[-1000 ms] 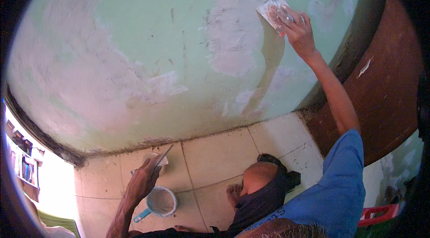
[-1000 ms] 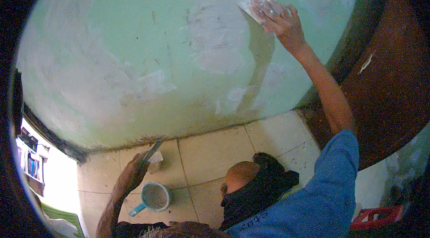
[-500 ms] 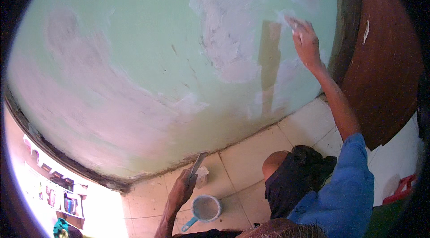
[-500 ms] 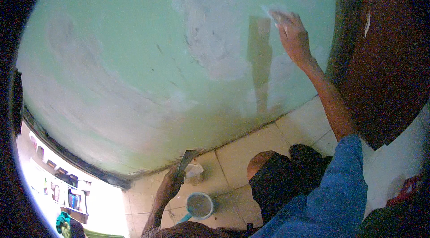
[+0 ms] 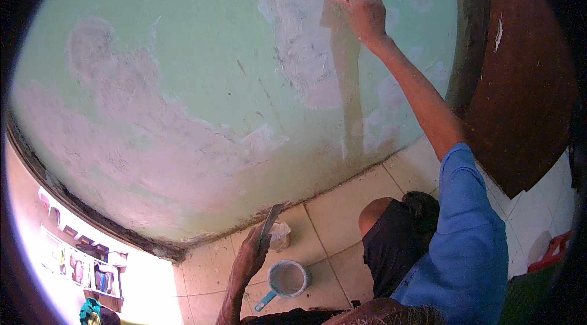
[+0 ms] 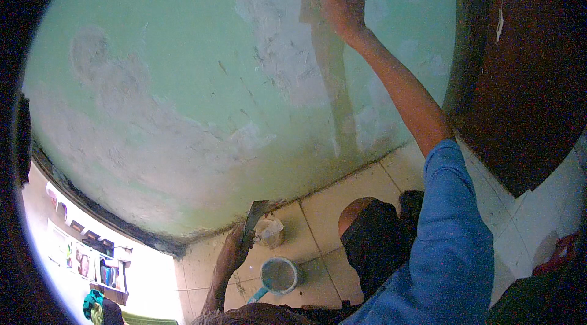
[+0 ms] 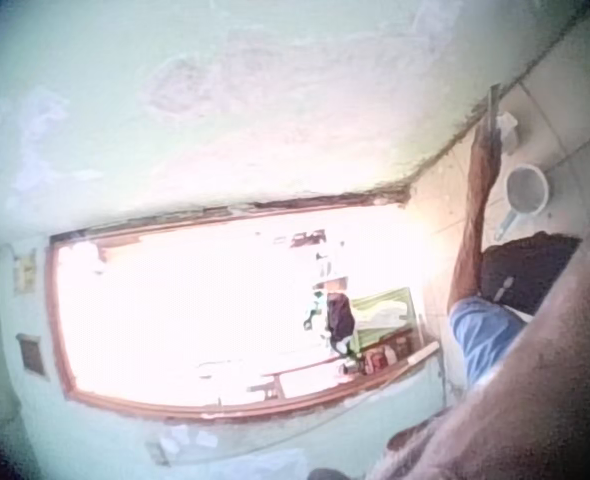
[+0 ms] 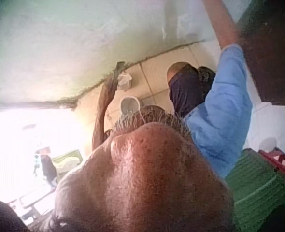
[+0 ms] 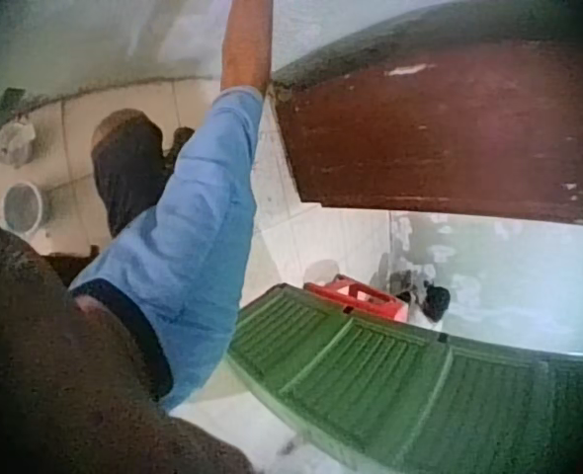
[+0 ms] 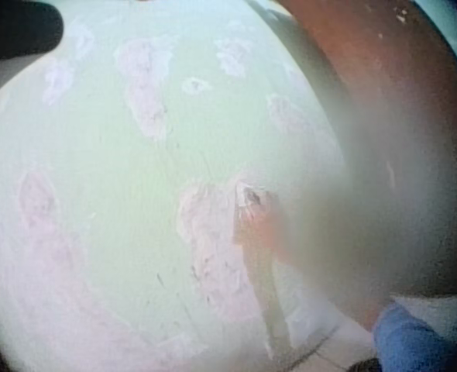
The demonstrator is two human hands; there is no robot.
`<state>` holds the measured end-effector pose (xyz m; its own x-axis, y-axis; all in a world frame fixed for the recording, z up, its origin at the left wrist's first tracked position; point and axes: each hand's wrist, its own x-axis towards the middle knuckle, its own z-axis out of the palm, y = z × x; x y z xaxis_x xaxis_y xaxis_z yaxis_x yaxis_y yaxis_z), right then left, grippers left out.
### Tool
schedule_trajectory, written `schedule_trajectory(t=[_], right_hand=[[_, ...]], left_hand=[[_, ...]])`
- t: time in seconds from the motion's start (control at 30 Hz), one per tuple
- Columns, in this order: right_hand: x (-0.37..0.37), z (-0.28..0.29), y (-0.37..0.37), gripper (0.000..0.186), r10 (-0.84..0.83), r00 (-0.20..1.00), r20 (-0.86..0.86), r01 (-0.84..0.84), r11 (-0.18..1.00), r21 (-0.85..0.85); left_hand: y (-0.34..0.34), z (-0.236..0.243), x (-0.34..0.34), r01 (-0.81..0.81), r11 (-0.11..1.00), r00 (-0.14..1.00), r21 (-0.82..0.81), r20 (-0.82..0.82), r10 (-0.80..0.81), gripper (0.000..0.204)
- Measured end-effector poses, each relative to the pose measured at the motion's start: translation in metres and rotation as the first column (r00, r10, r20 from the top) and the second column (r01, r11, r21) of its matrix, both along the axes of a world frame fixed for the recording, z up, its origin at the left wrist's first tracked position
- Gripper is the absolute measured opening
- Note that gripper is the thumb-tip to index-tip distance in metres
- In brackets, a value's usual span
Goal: The person applies wall putty to a damaged or uneven section of an interior wall. They use a broad putty knife and a smaller hand-held spatula to spread and smooth the compound across the surface, pausing to reload the tools from a container.
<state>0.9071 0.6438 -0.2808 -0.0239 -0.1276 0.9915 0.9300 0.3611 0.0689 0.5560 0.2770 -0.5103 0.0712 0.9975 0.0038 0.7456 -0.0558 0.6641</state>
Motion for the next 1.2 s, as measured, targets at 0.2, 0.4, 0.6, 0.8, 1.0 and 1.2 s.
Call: schedule_trajectory(t=[0.2, 0.4, 0.6, 0.8, 1.0, 1.2], right_hand=[[-0.023, -0.019, -0.021, 0.066, 0.065, 0.994, 0.083, -0.059, 0.996, -0.063], [-0.034, -0.055, -0.045, 0.068, 0.179, 0.969, 0.17, -0.151, 0.975, -0.161], [-0.005, -0.091, -0.044, 0.063, 0.167, 0.97, 0.179, -0.133, 0.973, -0.189], [-0.004, -0.086, -0.023, 0.058, 0.022, 0.99, -0.137, -0.051, 0.976, -0.211], [-0.039, -0.132, -0.033, 0.06, 0.177, 0.983, -0.045, -0.183, 0.959, -0.218], [-0.06, -0.168, -0.065, 0.06, 0.216, 0.973, 0.075, -0.186, 0.937, -0.295]], left_hand=[[0.006, -0.009, -0.003, 0.006, 1.0, 1.0, -0.011, 0.023, -0.006, 0.038], [0.004, -0.012, -0.006, 0.034, 0.999, 0.999, 0.025, -0.016, -0.034, 0.038], [-0.001, 0.002, 0.003, 0.008, 0.996, 1.0, 0.089, -0.007, -0.007, 0.024], [-0.001, -0.005, 0.0, -0.009, 0.995, 1.0, 0.097, 0.007, 0.008, 0.019], [-0.001, -0.001, 0.002, 0.003, 0.994, 1.0, 0.114, 0.004, -0.003, 0.022], [-0.005, 0.002, 0.002, -0.011, 0.995, 0.999, 0.097, -0.033, 0.014, 0.024]])
